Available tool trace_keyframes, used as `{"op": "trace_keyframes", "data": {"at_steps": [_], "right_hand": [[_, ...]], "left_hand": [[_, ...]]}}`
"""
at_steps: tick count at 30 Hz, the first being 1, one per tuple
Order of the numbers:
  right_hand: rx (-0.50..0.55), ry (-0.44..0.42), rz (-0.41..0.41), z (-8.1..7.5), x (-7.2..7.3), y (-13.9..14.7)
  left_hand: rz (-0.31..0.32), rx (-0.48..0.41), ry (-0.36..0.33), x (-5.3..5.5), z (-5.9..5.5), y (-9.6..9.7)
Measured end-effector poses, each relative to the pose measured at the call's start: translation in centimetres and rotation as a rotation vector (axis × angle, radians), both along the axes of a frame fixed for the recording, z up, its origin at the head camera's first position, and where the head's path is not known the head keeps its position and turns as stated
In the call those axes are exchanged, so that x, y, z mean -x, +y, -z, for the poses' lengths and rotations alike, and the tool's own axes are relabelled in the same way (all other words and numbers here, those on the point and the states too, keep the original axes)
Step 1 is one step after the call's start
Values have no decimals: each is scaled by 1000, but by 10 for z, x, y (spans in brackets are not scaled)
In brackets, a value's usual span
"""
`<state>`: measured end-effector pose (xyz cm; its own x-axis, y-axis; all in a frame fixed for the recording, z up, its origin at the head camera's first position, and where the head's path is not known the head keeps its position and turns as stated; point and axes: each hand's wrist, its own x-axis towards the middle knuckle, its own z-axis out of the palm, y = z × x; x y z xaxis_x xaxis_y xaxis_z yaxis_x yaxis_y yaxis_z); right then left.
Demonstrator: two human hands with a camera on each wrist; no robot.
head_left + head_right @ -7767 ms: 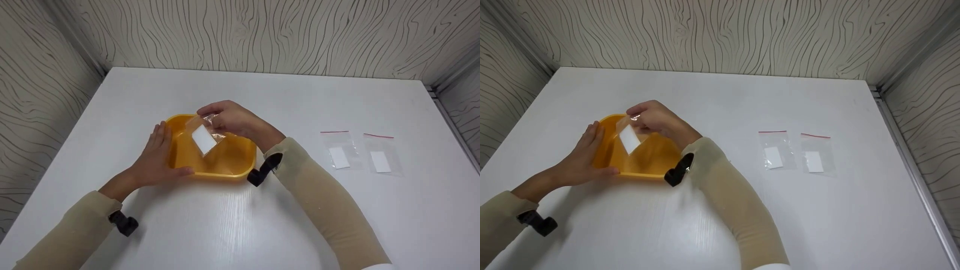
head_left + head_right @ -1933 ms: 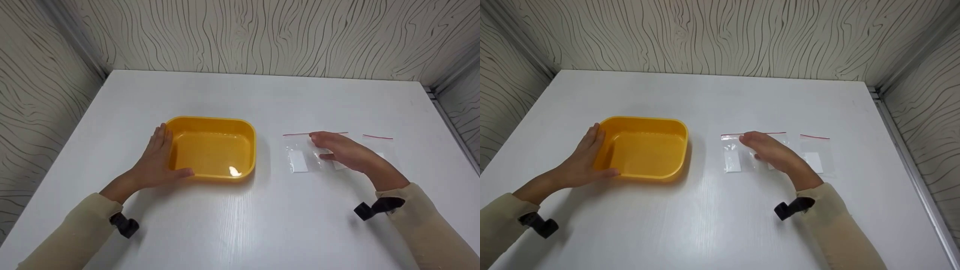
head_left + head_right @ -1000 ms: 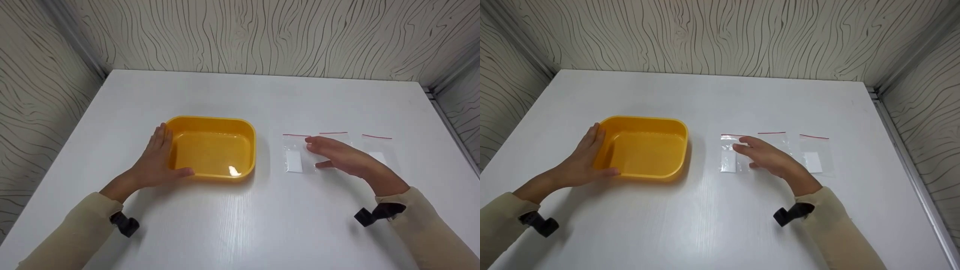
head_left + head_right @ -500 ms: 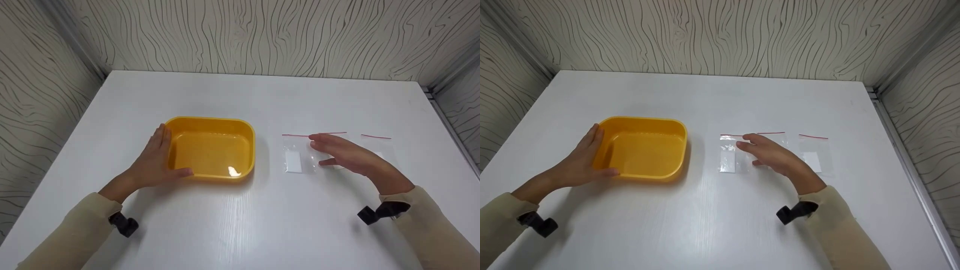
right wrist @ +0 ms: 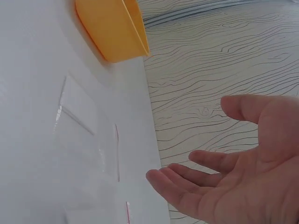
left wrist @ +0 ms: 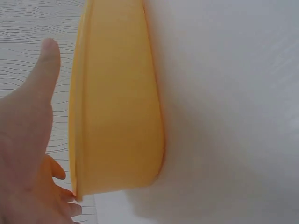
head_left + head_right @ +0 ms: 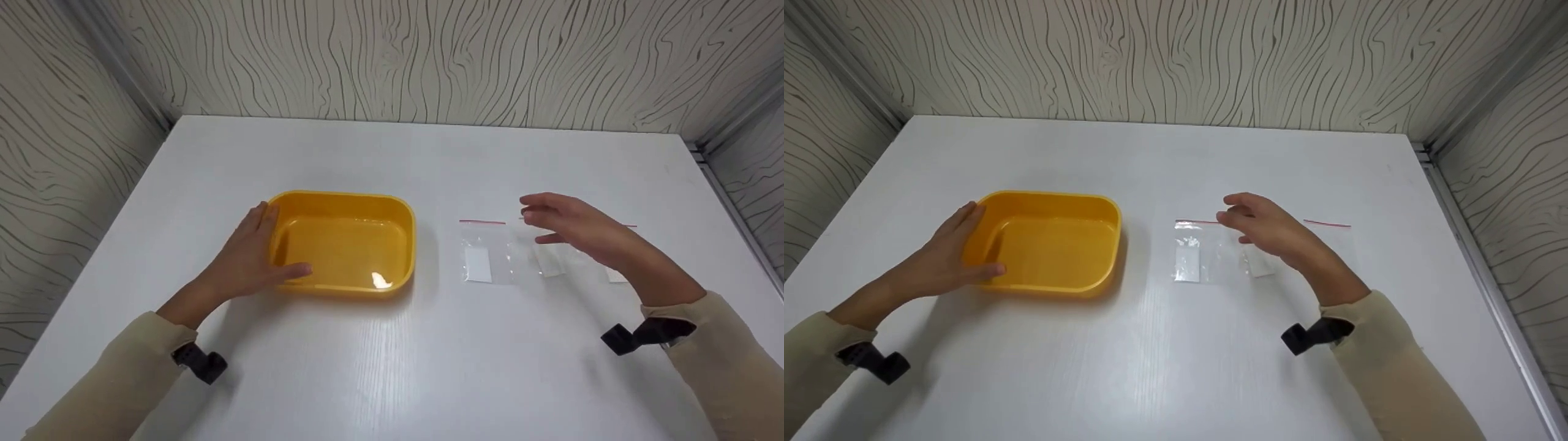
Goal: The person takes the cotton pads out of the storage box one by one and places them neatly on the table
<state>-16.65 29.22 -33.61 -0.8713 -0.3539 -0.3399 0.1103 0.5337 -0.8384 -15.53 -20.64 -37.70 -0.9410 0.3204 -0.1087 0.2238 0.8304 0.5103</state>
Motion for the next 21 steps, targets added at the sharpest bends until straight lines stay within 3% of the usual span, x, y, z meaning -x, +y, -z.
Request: {"op": "trace_keyframes", "data": {"at_steps": [4, 9, 16, 21], "right_hand": [[-73, 88, 37, -12, 7, 3], [-174, 230, 116, -27, 18, 4], [-318, 391, 197, -59, 34, -1], [-371, 496, 233, -82, 49, -10]], "left_hand": [[-34, 15, 12, 13, -21, 5], [-24, 53, 55, 39, -53, 19], [-61, 97, 114, 76, -101, 56], [-68, 134, 155, 97, -127, 80]]}}
